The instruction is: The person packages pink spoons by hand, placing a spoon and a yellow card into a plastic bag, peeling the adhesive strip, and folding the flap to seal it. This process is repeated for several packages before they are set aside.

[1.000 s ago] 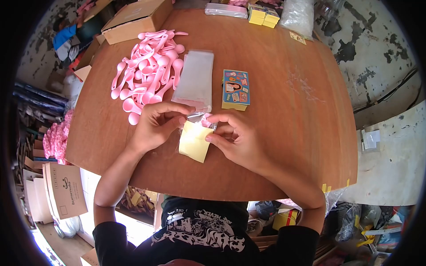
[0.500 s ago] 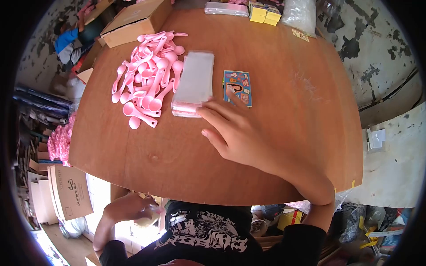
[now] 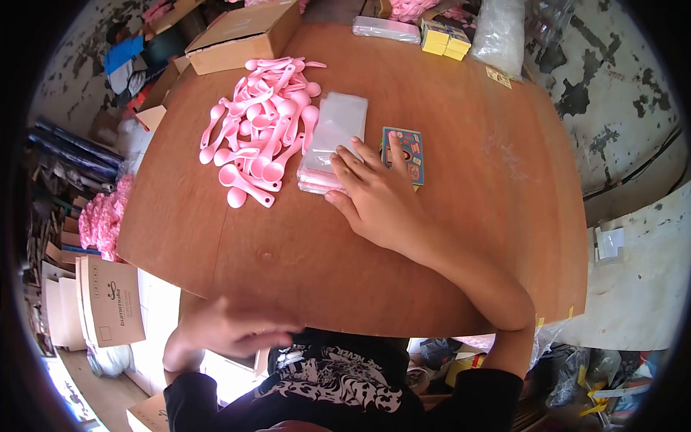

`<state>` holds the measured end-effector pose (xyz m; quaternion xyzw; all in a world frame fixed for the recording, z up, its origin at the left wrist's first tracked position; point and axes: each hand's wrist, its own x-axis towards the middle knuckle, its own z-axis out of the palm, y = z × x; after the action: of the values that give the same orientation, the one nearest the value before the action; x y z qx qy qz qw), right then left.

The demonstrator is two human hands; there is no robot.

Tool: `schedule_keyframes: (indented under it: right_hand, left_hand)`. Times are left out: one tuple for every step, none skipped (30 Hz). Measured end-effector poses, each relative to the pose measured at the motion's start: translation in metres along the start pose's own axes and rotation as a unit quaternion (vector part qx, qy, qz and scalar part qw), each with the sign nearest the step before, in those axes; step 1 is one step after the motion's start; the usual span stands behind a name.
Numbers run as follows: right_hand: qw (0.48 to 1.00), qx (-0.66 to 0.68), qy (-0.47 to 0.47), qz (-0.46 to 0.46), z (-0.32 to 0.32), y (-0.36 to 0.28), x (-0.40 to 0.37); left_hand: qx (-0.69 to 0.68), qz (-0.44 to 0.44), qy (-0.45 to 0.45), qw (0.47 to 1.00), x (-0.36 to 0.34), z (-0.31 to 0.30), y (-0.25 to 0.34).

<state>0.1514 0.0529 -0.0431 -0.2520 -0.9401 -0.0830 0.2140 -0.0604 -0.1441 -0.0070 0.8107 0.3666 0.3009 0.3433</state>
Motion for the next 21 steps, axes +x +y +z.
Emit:
schedule_keyframes:
  right_hand:
    - [0.999,0.04,0.001,0.0,-0.009,-0.001,0.0]
    - [0.997,0.08,0.001,0.002,-0.017,-0.002,-0.001]
    - [0.997,0.078,0.0,-0.002,-0.024,-0.004,-0.003]
    - [0.989,0.148,-0.006,-0.002,-0.03,-0.007,-0.006]
    - [0.976,0.217,-0.012,-0.002,-0.038,-0.011,-0.009]
    - [0.962,0.274,0.001,-0.004,-0.048,-0.016,-0.01]
    - [0.962,0.272,0.001,-0.007,-0.053,-0.015,-0.014]
    - [0.95,0.313,0.001,-0.002,-0.058,-0.012,-0.02]
    - [0.936,0.352,0.003,0.003,-0.061,-0.01,-0.024]
    - [0.929,0.363,0.056,0.041,-0.061,-0.011,-0.026]
    - [0.93,0.359,0.058,0.043,-0.064,-0.008,-0.027]
    - [0.915,0.375,0.06,0.137,-0.067,-0.003,-0.027]
    - [0.89,0.387,0.062,0.231,-0.07,0.003,-0.027]
    - [0.942,0.285,0.094,0.153,-0.065,0.017,-0.025]
    - [0.941,0.284,0.096,0.158,-0.063,0.029,-0.027]
    - [0.966,0.213,0.041,0.14,-0.061,0.039,-0.031]
    - [0.983,0.14,-0.015,0.12,-0.057,0.047,-0.034]
    - [0.986,0.134,0.008,0.099,-0.052,0.051,-0.036]
    - [0.986,0.134,0.008,0.1,-0.049,0.052,-0.037]
    - [0.98,0.149,0.003,0.13,-0.047,0.053,-0.038]
    - [0.973,0.164,-0.002,0.161,-0.045,0.053,-0.039]
  left_hand:
    - [0.102,0.048,0.06,0.992,0.015,-0.007,-0.009]
    - [0.204,0.019,0.088,0.975,0.029,-0.016,-0.009]
    - [0.3,0.021,0.134,0.944,0.049,-0.023,-0.013]
    - [0.394,0.022,0.178,0.902,0.068,-0.029,-0.018]
    - [0.393,0.02,0.183,0.901,0.083,-0.034,-0.023]
    - [0.422,0.07,0.193,0.883,0.096,-0.039,-0.028]
    - [0.45,0.121,0.201,0.862,0.105,-0.043,-0.033]
    - [0.451,0.122,0.203,0.86,0.109,-0.044,-0.043]
    - [0.28,0.091,0.126,0.947,0.113,-0.045,-0.052]
    - [0.097,0.057,0.04,0.993,0.115,-0.045,-0.058]
    - [0.096,0.061,0.038,0.993,0.113,-0.043,-0.061]
    - [-0.041,0.002,0.032,0.999,0.111,-0.039,-0.058]
    - [-0.177,-0.059,0.022,0.982,0.108,-0.036,-0.058]
    - [-0.194,-0.037,0.021,0.98,0.106,-0.035,-0.063]
    - [-0.195,-0.037,0.016,0.98,0.105,-0.034,-0.062]
    - [-0.286,-0.074,0.027,0.955,0.105,-0.034,-0.06]
    - [-0.374,-0.111,0.037,0.92,0.105,-0.034,-0.059]
    - [-0.363,-0.126,0.051,0.922,0.106,-0.033,-0.062]
    - [-0.364,-0.126,0.05,0.922,0.106,-0.032,-0.064]
    - [-0.361,-0.133,0.073,0.92,0.107,-0.031,-0.067]
    - [-0.357,-0.141,0.095,0.918,0.107,-0.03,-0.069]
